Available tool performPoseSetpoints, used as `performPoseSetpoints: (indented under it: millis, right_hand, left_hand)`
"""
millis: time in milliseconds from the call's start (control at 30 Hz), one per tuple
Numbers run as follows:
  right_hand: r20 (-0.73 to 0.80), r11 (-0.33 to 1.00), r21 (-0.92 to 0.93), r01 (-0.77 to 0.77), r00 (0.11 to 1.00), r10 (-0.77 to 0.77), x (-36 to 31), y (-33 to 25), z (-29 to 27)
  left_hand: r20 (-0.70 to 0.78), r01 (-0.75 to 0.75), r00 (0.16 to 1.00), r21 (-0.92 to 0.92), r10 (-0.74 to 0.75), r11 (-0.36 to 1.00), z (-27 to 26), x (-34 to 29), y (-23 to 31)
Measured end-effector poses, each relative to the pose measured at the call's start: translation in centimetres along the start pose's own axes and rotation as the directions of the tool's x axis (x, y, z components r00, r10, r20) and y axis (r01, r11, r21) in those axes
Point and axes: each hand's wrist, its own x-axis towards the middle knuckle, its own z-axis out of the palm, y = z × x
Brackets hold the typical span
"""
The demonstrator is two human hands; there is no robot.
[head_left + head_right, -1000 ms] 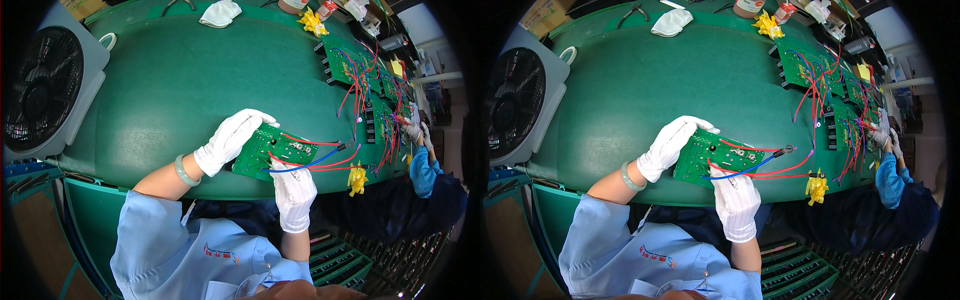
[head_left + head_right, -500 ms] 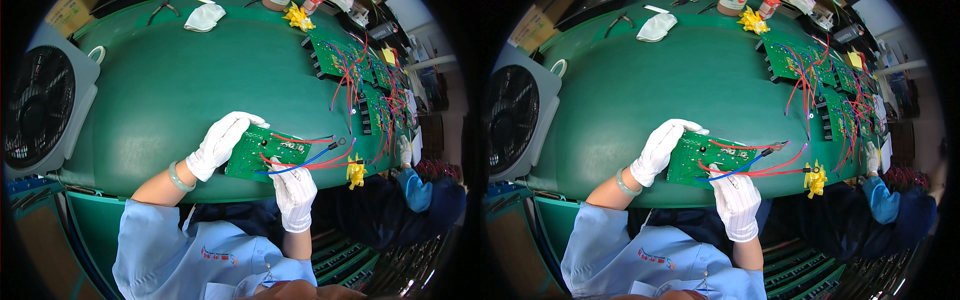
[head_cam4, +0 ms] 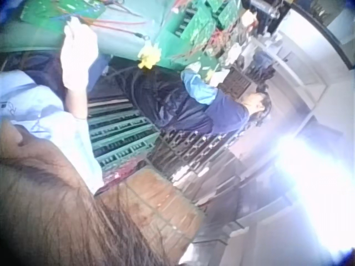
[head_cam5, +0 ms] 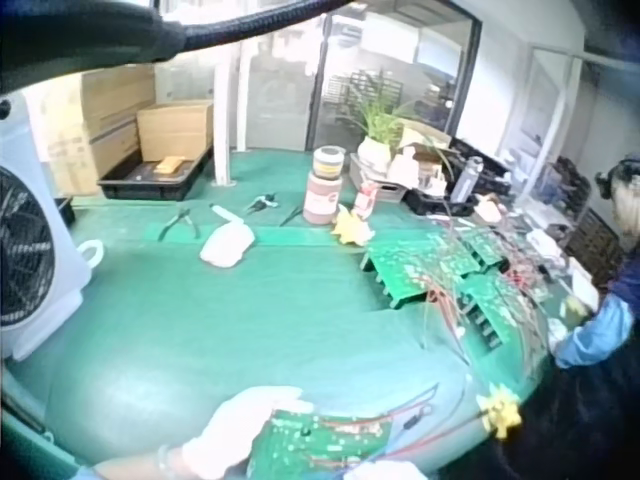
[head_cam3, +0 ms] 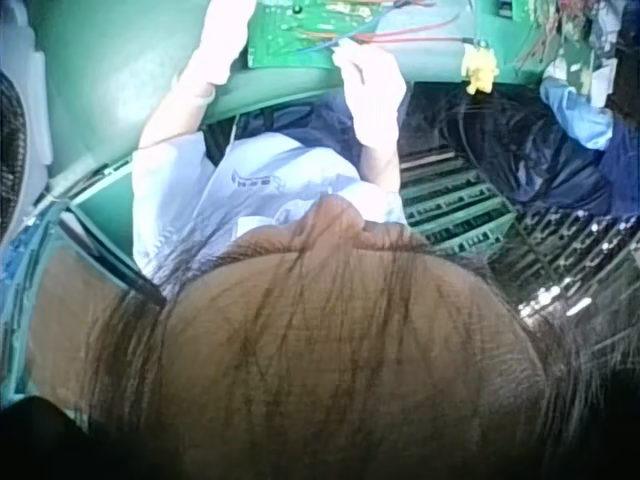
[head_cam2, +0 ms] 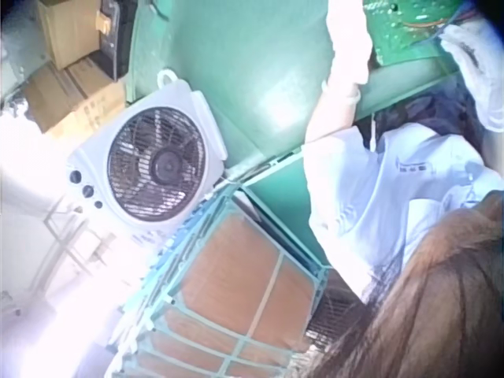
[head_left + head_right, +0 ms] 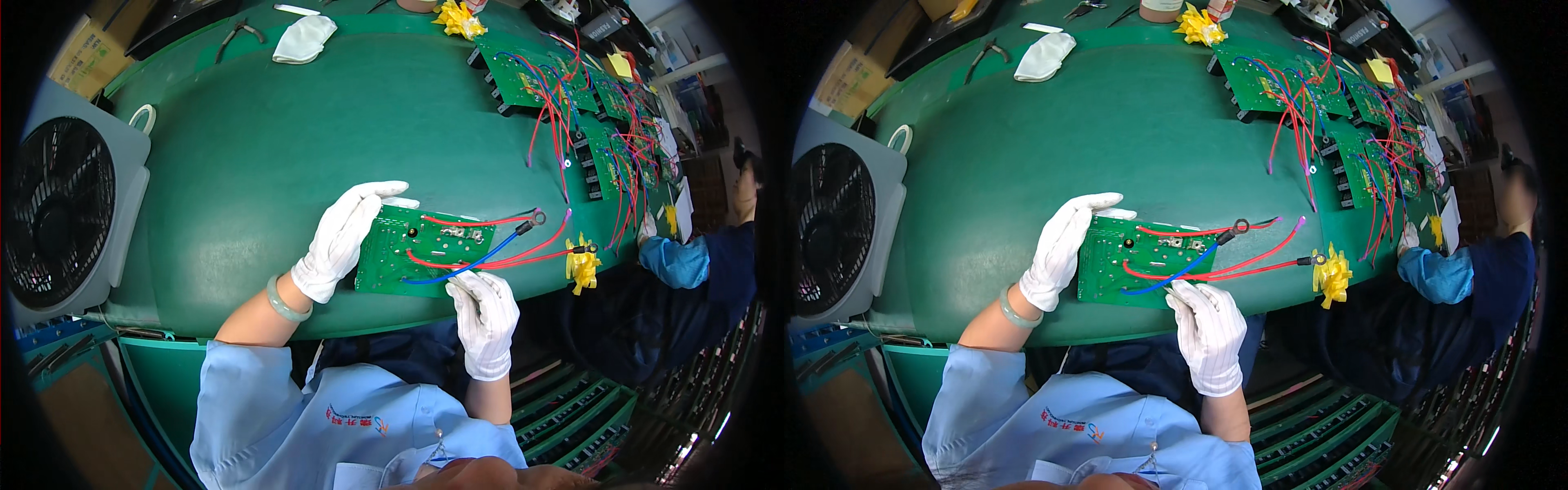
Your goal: The person handles a green circuit board with attached red and blue wires, inspecting it and manipulating the components. They then pick up a second board with cylindrical capacitors and continue to adjust and examine the parts. The task involves manual assembly or inspection of electronic components on a workbench.
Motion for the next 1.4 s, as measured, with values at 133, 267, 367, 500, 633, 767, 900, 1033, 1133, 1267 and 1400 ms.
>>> performPoseSetpoints:
  millis: [133, 267, 367, 500, 633, 767, 900, 1033, 1133, 1267, 1400]
  right_hand:
    - [-0.053, 0.999, -0.04, 0.005, 0.999, -0.007, 0.3, 0.1, 0.3]
    - [-0.101, 0.988, -0.156, 0.011, 0.995, -0.027, 1.3, -1.6, 1.0]
    - [-0.108, 0.975, -0.223, 0.007, 0.994, -0.032, 1.2, -1.4, 1.7]
    - [-0.091, 0.98, -0.199, -0.015, 0.996, -0.004, 2.1, -1.9, 1.9]
    - [-0.086, 0.982, -0.187, 0.006, 0.996, -0.023, 2.3, -1.8, 1.9]
    - [-0.072, 0.981, -0.185, 0.059, 0.995, -0.074, 2.2, -1.3, 1.8]
    - [-0.083, 0.98, -0.193, 0.042, 0.995, -0.059, 2.4, -1.4, 1.8]
    - [-0.069, 0.982, -0.177, 0.06, 0.995, -0.073, 2.4, -1.6, 1.6]
    - [-0.056, 0.984, -0.174, 0.039, 0.997, -0.049, 2.5, -2.0, 1.6]
    - [-0.034, 0.981, -0.187, 0.049, 0.998, -0.056, 2.3, -2.0, 1.8]
    - [-0.091, 0.996, -0.09, -0.011, 0.996, 0.002, 1.9, -1.3, 1.6]
  left_hand:
    - [-0.012, -0.013, 1.0, -0.028, 0.013, 1.0, 0.1, -0.1, -0.1]
    - [-0.028, -0.012, 1.0, 0.08, 0.014, 0.997, 0.5, -0.3, 0.0]
    - [-0.055, 0.018, 0.998, 0.083, -0.014, 0.996, 1.0, -0.4, 0.5]
    - [-0.067, -0.001, 0.998, 0.098, 0.008, 0.995, 0.8, -0.5, 0.1]
    - [-0.065, -0.013, 0.998, 0.078, 0.018, 0.997, 0.8, -0.7, -0.1]
    - [-0.059, -0.02, 0.998, 0.088, 0.025, 0.996, 0.9, -0.5, -0.3]
    - [-0.065, -0.013, 0.998, 0.084, 0.018, 0.996, 0.9, -0.5, -0.3]
    - [-0.066, 0.002, 0.998, 0.069, 0.003, 0.998, 0.9, -0.6, -0.2]
    - [-0.063, -0.013, 0.998, 0.067, 0.017, 0.998, 0.6, -0.8, -0.1]
    - [-0.099, 0.044, 0.994, 0.079, -0.037, 0.996, 0.4, -0.8, 0.2]
    - [-0.243, 0.147, 0.962, 0.062, -0.128, 0.987, 0.0, 0.6, 0.3]
